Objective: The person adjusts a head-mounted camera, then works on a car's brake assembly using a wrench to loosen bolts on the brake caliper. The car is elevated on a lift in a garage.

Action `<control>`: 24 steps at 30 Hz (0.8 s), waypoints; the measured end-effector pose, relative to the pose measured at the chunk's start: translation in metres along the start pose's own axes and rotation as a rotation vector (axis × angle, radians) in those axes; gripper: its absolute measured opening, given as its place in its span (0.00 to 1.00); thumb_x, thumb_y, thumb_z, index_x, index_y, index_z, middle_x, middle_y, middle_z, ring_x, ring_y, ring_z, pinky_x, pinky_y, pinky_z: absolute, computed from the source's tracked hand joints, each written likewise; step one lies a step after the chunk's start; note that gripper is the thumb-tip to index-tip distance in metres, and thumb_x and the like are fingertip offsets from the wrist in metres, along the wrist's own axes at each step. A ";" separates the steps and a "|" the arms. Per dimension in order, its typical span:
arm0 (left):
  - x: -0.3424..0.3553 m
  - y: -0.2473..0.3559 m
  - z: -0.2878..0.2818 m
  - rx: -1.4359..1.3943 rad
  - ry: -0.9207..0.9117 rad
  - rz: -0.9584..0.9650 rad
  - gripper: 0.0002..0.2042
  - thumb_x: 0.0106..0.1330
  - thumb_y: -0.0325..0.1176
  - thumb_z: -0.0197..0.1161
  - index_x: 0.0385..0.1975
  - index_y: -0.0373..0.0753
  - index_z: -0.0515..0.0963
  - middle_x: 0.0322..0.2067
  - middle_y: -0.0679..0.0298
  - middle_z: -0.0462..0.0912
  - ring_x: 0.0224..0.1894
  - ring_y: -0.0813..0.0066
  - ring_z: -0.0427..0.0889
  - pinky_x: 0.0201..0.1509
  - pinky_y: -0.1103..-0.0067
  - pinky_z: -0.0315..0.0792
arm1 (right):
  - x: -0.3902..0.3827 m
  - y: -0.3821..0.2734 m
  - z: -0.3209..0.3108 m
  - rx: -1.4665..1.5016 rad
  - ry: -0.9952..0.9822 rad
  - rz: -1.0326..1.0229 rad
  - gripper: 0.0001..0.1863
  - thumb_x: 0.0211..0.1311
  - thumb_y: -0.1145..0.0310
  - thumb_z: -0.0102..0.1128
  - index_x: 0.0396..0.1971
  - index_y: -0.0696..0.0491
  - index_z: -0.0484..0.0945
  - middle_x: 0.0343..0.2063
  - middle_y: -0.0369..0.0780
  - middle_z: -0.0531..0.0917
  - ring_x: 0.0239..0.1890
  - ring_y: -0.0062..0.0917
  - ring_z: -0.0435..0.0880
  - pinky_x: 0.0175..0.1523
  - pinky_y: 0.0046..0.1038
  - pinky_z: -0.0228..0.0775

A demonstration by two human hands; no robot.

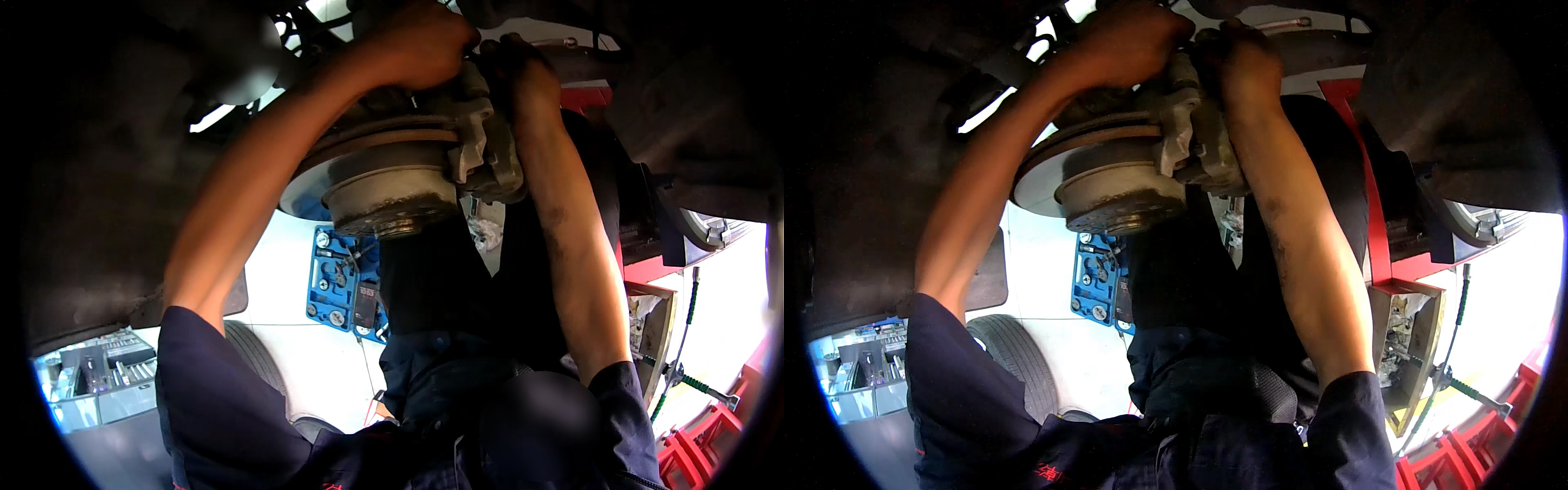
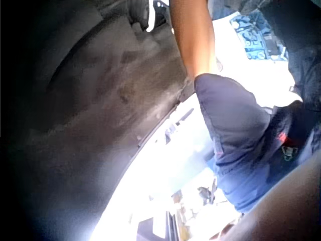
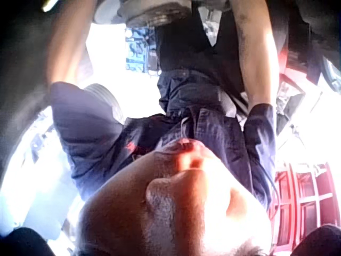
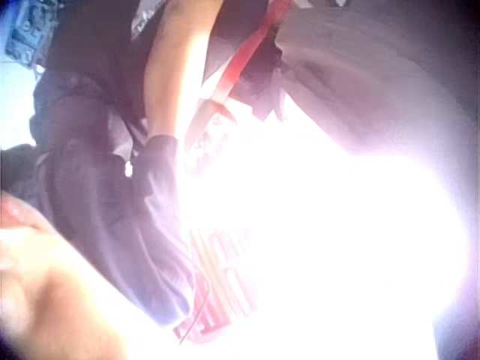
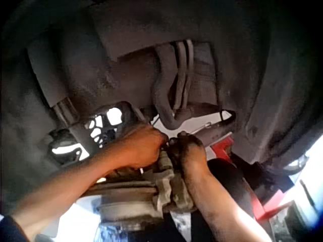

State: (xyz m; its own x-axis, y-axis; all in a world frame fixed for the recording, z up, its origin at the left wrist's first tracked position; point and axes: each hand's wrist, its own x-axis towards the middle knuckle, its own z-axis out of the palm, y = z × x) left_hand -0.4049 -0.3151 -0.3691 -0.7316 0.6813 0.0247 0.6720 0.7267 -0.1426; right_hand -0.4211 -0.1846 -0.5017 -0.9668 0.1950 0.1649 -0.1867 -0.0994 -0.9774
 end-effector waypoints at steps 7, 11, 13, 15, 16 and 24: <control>0.003 -0.001 -0.007 -0.098 -0.084 -0.025 0.10 0.52 0.24 0.53 0.29 0.28 0.80 0.32 0.41 0.81 0.39 0.46 0.81 0.44 0.61 0.74 | -0.008 -0.034 -0.010 0.230 -0.132 0.251 0.12 0.69 0.65 0.46 0.40 0.57 0.75 0.33 0.42 0.79 0.35 0.28 0.79 0.39 0.29 0.72; 0.000 -0.004 -0.007 -0.249 0.077 0.104 0.09 0.51 0.23 0.52 0.26 0.27 0.79 0.30 0.40 0.80 0.36 0.44 0.81 0.42 0.60 0.74 | -0.032 -0.063 -0.017 0.802 -0.101 0.481 0.11 0.69 0.60 0.50 0.34 0.52 0.75 0.22 0.36 0.75 0.29 0.27 0.76 0.36 0.30 0.70; 0.005 -0.009 0.009 -0.275 0.082 0.120 0.09 0.50 0.22 0.52 0.25 0.26 0.79 0.29 0.39 0.80 0.35 0.44 0.81 0.42 0.60 0.74 | -0.039 -0.085 -0.006 0.612 0.145 0.527 0.11 0.69 0.62 0.52 0.39 0.55 0.74 0.25 0.36 0.76 0.31 0.23 0.77 0.39 0.27 0.70; 0.006 -0.007 0.011 -0.244 0.050 0.094 0.09 0.49 0.22 0.52 0.24 0.25 0.79 0.28 0.38 0.79 0.34 0.44 0.81 0.42 0.61 0.75 | -0.033 -0.067 -0.019 0.686 -0.028 0.394 0.12 0.69 0.66 0.45 0.43 0.57 0.74 0.30 0.40 0.78 0.32 0.26 0.77 0.37 0.27 0.71; 0.006 -0.009 0.007 -0.294 0.041 0.113 0.08 0.48 0.22 0.53 0.24 0.25 0.79 0.27 0.38 0.79 0.34 0.44 0.81 0.42 0.61 0.75 | -0.026 -0.055 -0.032 0.719 -0.115 0.326 0.14 0.69 0.67 0.42 0.44 0.58 0.74 0.33 0.42 0.79 0.32 0.27 0.77 0.37 0.27 0.71; 0.000 -0.008 -0.040 -0.469 -0.338 0.014 0.05 0.47 0.20 0.57 0.22 0.25 0.79 0.21 0.45 0.80 0.25 0.55 0.82 0.34 0.66 0.77 | 0.004 -0.019 -0.068 0.957 -0.512 0.272 0.13 0.72 0.66 0.40 0.45 0.58 0.71 0.37 0.42 0.76 0.35 0.25 0.74 0.41 0.21 0.68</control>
State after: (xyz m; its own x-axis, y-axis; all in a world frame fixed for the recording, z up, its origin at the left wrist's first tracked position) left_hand -0.4061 -0.3173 -0.3280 -0.6664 0.6815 -0.3026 0.6047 0.7314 0.3153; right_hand -0.4098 -0.1159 -0.4915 -0.9125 -0.3504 0.2112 0.1982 -0.8301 -0.5212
